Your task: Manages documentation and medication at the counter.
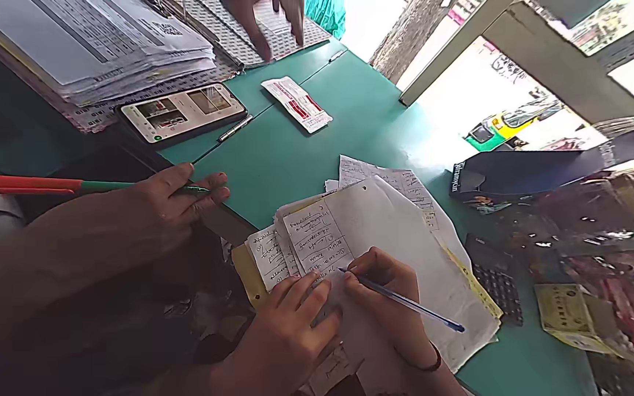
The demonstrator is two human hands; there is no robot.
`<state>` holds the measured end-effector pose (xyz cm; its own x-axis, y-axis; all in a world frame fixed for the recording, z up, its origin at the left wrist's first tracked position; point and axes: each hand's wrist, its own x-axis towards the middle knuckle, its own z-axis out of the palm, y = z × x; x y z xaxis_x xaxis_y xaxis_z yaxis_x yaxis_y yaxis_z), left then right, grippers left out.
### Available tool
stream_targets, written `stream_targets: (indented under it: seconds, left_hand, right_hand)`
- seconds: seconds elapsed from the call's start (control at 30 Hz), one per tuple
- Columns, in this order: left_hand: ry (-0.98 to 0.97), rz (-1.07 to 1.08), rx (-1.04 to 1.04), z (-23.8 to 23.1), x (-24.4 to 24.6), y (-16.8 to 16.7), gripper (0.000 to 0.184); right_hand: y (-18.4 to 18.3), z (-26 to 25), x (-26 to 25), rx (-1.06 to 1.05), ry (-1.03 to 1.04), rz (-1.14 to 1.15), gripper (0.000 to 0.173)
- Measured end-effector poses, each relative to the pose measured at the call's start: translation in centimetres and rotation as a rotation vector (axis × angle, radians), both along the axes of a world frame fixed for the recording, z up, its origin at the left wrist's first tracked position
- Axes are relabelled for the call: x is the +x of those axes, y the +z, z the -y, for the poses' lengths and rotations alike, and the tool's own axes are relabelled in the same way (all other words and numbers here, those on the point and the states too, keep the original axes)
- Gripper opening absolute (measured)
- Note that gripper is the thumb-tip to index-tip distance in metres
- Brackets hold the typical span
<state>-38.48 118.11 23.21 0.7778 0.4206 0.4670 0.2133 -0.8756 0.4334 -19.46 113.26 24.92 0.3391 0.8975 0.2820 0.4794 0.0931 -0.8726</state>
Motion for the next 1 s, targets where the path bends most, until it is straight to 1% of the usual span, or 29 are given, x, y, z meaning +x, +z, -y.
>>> stream_targets:
  seconds: [0.1, 0.17, 0.3, 0.47, 0.63, 0.8, 1.0]
  left_hand:
    - [0.049, 0.088, 0.12, 0.2, 0.4, -2.2, 0.034]
    - [0.049, 0.107, 0.137, 0.2, 0.4, -2.6, 0.035]
    - [0.038, 0.099, 0.132, 0.1, 0.3, -2.4, 0.034]
    - [0.026, 0.086, 0.13, 0.1, 0.2, -2.3, 0.034]
    - [0.029, 0.083, 0.128, 0.1, 0.2, -2.2, 0.033]
    - [0.027, 0.082, 0.127, 0.1, 0.2, -2.2, 0.034]
    - [0.033, 0.071, 0.149, 0.0, 0.3, -2.2, 0.035]
  right_hand:
    - [-0.1, 0.0, 0.0, -0.014, -0.003, 0.021, 0.009]
    - [-0.2, 0.0, -0.1, -0.012, -0.015, 0.047, 0.008]
    - [-0.3, 0.0, -0.3, 0.001, -0.042, 0.074, 0.008]
    - [-0.1, 0.0, -0.1, -0.03, -0.038, 0.062, 0.008]
    - [-0.3, 0.1, 0.0, 0.0, -0.04, 0.034, 0.008]
    - [-0.3, 0.2, 0.0, -0.03, -0.055, 0.035, 0.007]
    - [-0.3, 0.2, -0.1, -0.013, -0.078, 0.026, 0.007]
